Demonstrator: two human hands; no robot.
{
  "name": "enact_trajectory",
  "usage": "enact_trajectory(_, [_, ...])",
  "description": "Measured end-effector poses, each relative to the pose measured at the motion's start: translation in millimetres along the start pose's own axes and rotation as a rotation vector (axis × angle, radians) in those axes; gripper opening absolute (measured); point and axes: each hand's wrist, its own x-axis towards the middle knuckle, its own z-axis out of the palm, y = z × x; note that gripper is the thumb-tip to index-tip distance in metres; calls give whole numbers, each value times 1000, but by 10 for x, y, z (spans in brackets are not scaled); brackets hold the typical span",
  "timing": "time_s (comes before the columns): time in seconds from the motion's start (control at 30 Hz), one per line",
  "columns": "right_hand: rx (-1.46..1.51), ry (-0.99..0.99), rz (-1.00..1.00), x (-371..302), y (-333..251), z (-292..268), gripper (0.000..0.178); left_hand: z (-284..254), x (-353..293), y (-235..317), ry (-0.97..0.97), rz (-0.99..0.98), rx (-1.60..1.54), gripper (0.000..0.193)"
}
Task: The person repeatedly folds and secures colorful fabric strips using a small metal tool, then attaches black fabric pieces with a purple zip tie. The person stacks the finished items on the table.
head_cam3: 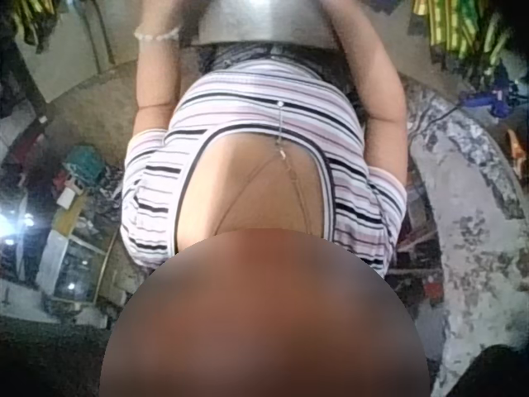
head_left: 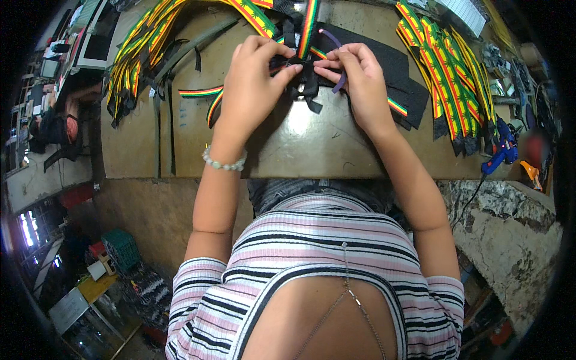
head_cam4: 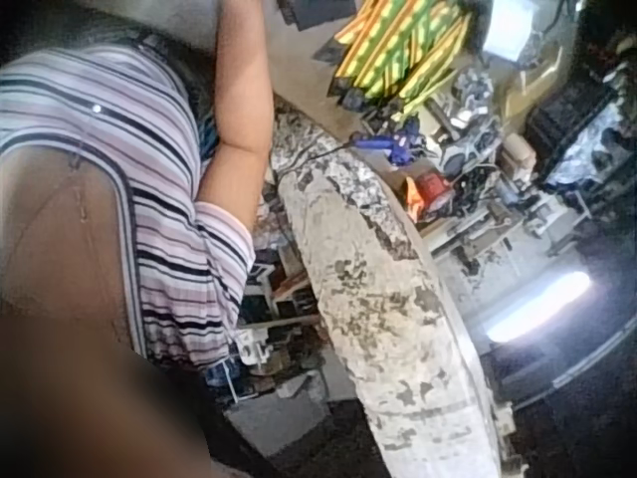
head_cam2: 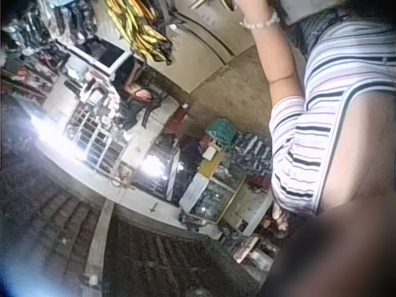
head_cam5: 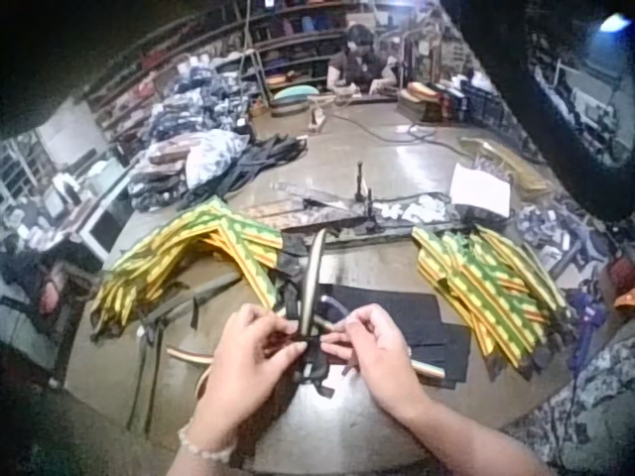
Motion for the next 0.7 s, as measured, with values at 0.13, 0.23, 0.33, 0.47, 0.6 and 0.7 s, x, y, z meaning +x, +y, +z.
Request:
enact_trajectory(0.13, [133,44,69,29,-60,-52,18,-474,29,16,61,-217,-452,19])
enact_trajectory(0.23, [132,44,101,29,-65,-47,19,-1021,-35,-88,299,-31,-688,21])
enact_trajectory(0.33, [110,40,103,29,-60,-25,19,-1531,-142,-460,771,13,-420,21])
enact_trajectory(0.47, [73,30,50,27,-64,-17,20,-1874,-369,-1131,579,-29,534,21])
enact_trajectory(0.6, [5,16,-143,19,-45,-14,18,-1523,-471,-1486,-17,-447,558,29])
enact_trajectory(0.7, [-127,14,-245,33,1,10,17,-1191,-410,-1178,250,-239,1032,33])
